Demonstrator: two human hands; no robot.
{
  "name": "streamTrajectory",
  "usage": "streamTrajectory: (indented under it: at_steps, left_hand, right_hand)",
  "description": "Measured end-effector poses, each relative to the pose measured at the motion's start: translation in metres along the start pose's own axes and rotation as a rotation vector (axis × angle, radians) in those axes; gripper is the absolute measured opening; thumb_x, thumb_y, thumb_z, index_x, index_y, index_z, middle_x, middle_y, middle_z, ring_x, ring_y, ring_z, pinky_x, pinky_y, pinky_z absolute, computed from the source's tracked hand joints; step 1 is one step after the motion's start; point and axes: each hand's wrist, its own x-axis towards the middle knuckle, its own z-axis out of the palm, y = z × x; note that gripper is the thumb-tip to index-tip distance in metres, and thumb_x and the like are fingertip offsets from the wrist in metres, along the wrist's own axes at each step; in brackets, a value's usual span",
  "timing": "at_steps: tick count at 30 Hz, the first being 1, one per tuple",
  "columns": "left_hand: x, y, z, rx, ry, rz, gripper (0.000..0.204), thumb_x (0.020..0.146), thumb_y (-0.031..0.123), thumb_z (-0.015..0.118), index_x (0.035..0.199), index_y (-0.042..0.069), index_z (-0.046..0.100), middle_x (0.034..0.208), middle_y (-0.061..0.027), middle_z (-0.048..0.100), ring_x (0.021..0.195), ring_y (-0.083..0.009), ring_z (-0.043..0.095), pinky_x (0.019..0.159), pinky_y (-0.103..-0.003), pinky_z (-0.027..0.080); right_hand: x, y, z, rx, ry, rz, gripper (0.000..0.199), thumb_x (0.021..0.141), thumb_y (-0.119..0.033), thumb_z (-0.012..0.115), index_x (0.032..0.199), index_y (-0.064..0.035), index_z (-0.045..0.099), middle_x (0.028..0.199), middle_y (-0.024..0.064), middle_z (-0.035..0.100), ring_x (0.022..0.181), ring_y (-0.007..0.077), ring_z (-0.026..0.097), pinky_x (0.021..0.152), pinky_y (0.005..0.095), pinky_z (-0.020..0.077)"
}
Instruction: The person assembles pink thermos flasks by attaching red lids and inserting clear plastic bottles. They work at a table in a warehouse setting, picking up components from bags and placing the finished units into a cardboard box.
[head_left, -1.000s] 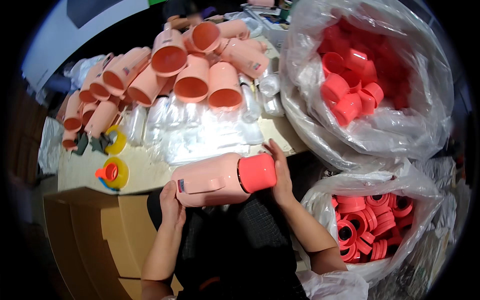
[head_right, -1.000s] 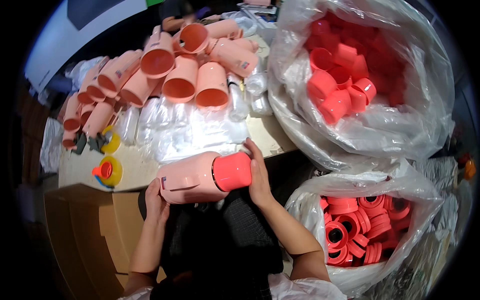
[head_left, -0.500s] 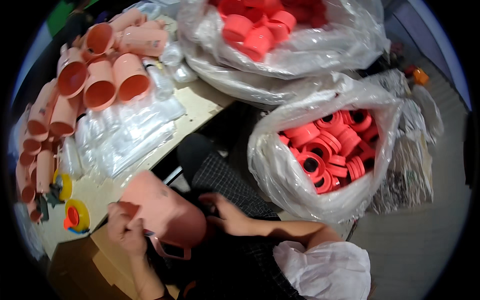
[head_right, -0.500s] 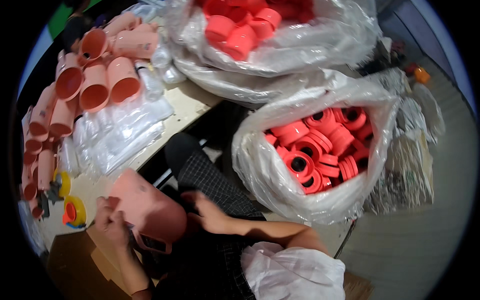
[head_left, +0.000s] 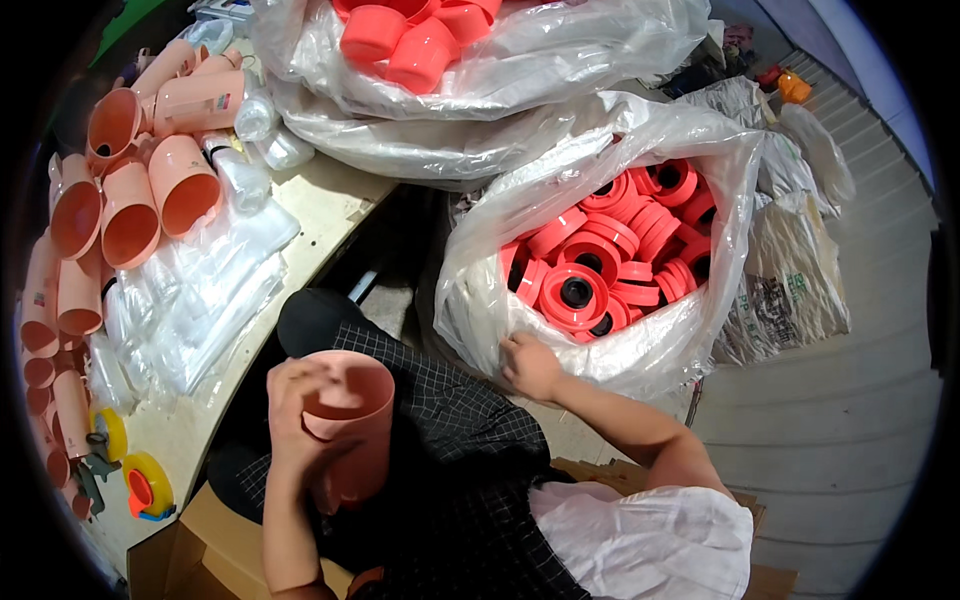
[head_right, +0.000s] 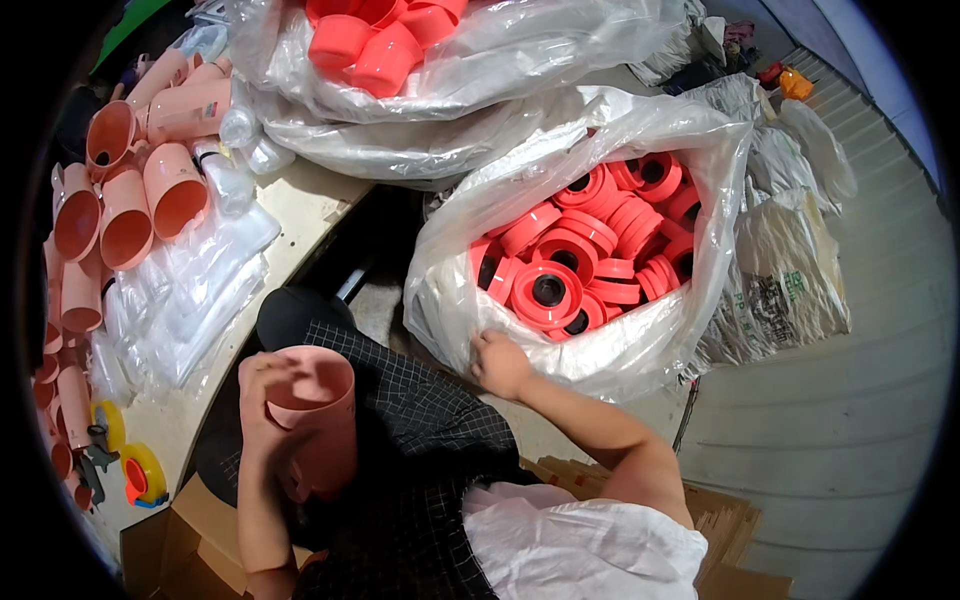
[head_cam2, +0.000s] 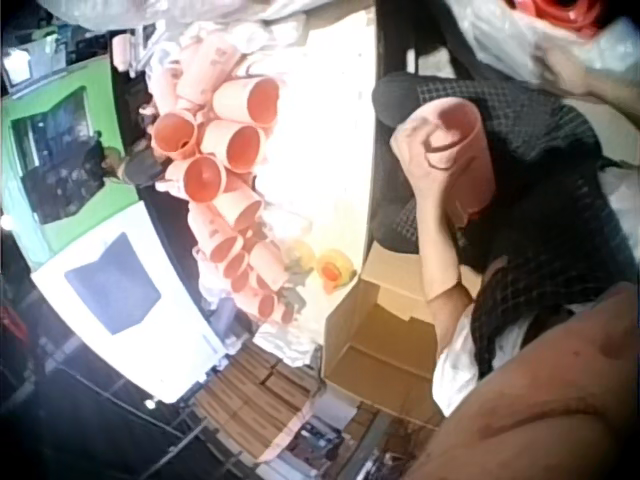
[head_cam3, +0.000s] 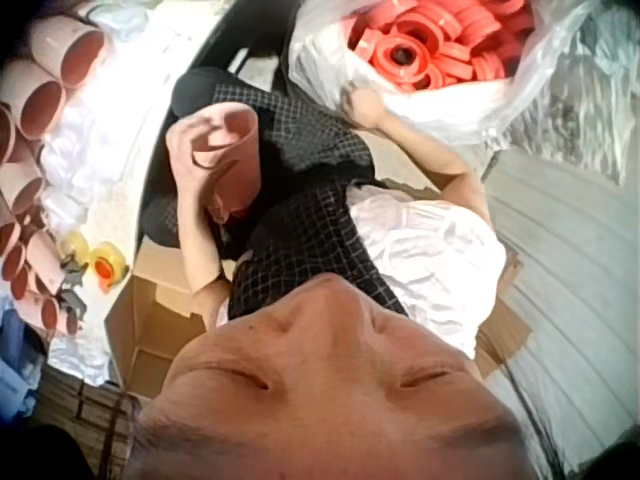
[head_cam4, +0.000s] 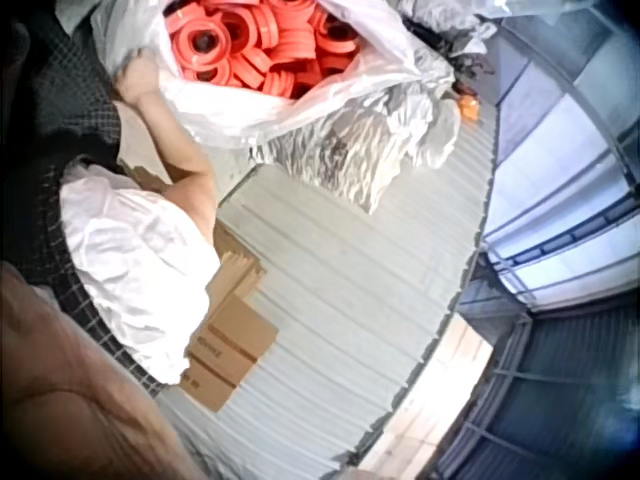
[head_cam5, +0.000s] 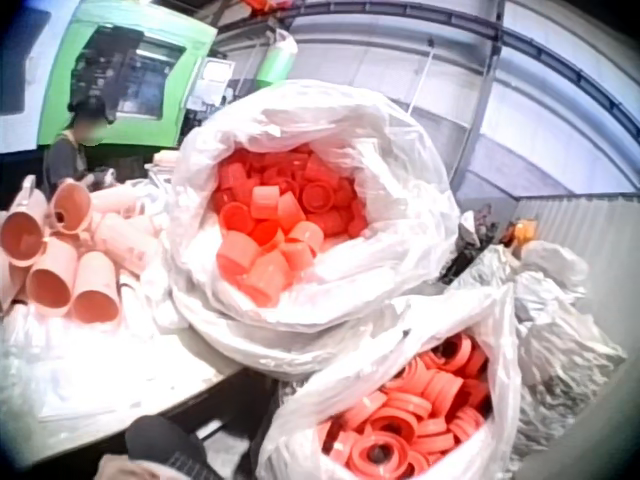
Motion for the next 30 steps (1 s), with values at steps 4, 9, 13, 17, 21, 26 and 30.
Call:
streamTrajectory:
  at_steps: [4,9,13,17,21,26,30]
  left_hand:
    - [-0.014,0.056,0.000,0.450,0.054,-0.332,0.094,0.061,0.017,0.092,0.142,0.003,0.046,0.144,-0.0239,0.049,0.135,-0.0463,0.041,0.109,-0.050,0.040]
    - [-0.097,0.014,0.025,0.212,0.372,-0.648,0.060,0.093,0.030,0.065,0.141,-0.001,0.048,0.140,-0.0208,0.052,0.126,-0.0339,0.053,0.105,-0.041,0.042]
    - [-0.114,0.007,0.004,0.008,0.484,-0.601,0.042,0.105,0.033,0.048,0.121,-0.003,0.062,0.106,-0.0137,0.069,0.095,-0.0222,0.065,0.086,-0.035,0.051]
    - [-0.106,0.014,-0.005,-0.170,0.351,-0.721,0.037,0.106,0.033,0.047,0.125,0.005,0.061,0.109,-0.0123,0.068,0.093,-0.0214,0.067,0.084,-0.033,0.052]
    - [-0.114,0.007,-0.009,-0.152,0.302,-0.586,0.031,0.103,0.017,0.050,0.129,0.003,0.060,0.119,-0.0165,0.066,0.102,-0.0285,0.068,0.090,-0.035,0.051]
    - [-0.115,0.015,-0.004,-0.199,0.306,-0.468,0.035,0.101,0.010,0.052,0.134,0.000,0.057,0.122,-0.0178,0.067,0.110,-0.0284,0.068,0.096,-0.035,0.051]
    - [-0.118,0.021,-0.002,-0.366,0.333,-0.546,0.034,0.101,0.012,0.055,0.133,0.001,0.057,0.120,-0.0178,0.069,0.112,-0.0270,0.068,0.096,-0.035,0.052]
  right_hand:
    - [0.001,0.045,-0.097,0.033,0.828,0.161,0.023,0.087,-0.024,0.069,0.095,-0.0019,0.068,0.097,0.0153,0.069,0.092,0.0351,0.065,0.082,0.0466,0.0515]
    - [-0.009,0.165,-0.096,-0.450,0.304,0.557,0.072,0.094,-0.064,0.053,0.099,0.0050,0.072,0.113,0.0229,0.068,0.111,0.0441,0.058,0.095,0.0512,0.0491]
    - [-0.008,0.137,-0.115,0.053,0.308,0.597,0.040,0.085,-0.033,0.074,0.080,0.0058,0.065,0.085,0.0247,0.067,0.073,0.0326,0.065,0.069,0.0415,0.0516]
    - [-0.027,0.131,-0.120,0.728,0.485,0.372,0.044,0.075,0.006,0.060,0.116,-0.0037,0.049,0.095,0.0074,0.062,0.075,0.0143,0.061,0.064,0.0255,0.0510]
    - [-0.006,0.090,-0.173,1.224,0.505,0.393,0.041,0.085,-0.001,0.061,0.125,0.0025,0.054,0.105,0.0099,0.066,0.086,0.0161,0.066,0.074,0.0291,0.0568]
    - [0.072,-0.083,-0.168,0.807,0.459,-0.190,0.058,0.083,-0.018,0.078,0.133,0.0022,0.058,0.124,0.0148,0.064,0.111,0.0254,0.063,0.099,0.0382,0.0494]
    - [0.103,-0.216,-0.107,0.225,0.095,-1.146,0.075,0.072,-0.043,0.083,0.133,-0.0041,0.063,0.099,0.0114,0.059,0.090,0.0311,0.057,0.081,0.0419,0.0491]
